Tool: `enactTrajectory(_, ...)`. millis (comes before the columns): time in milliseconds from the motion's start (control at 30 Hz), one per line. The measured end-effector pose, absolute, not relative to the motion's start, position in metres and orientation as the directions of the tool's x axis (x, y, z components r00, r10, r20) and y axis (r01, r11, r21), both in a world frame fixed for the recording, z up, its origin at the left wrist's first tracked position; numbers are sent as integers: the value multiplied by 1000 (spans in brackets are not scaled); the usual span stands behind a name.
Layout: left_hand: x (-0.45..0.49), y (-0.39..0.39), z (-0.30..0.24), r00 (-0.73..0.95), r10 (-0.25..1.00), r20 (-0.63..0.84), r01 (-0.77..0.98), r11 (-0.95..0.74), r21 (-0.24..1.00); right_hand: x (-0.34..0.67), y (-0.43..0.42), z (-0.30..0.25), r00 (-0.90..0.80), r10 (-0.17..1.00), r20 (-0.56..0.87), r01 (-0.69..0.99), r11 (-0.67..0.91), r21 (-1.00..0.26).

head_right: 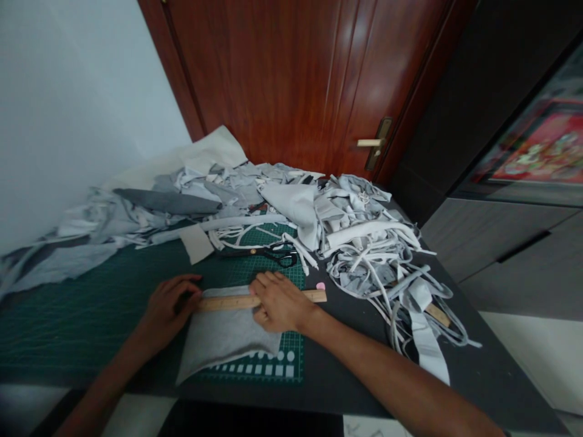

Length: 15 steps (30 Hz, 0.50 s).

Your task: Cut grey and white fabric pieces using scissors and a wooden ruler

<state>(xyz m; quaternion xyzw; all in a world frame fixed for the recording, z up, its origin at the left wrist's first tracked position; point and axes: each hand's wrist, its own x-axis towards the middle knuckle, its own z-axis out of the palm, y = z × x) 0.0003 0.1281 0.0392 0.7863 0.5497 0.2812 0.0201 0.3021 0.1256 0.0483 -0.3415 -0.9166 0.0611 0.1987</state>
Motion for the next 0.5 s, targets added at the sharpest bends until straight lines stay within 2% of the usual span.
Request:
enactTrajectory(233, -2, 139, 39, 214, 864, 455, 851, -393, 347, 300, 124, 49, -725, 612, 316, 589, 789, -176)
enactTrajectory(333, 1, 143, 42, 238, 870, 432, 870, -388, 302, 298, 124, 48, -689, 642, 337, 613, 764, -201)
enactTrajectory(500, 13, 131, 44, 232, 844, 484, 870, -403, 285, 297, 122, 46, -630, 681, 373, 637, 728, -254)
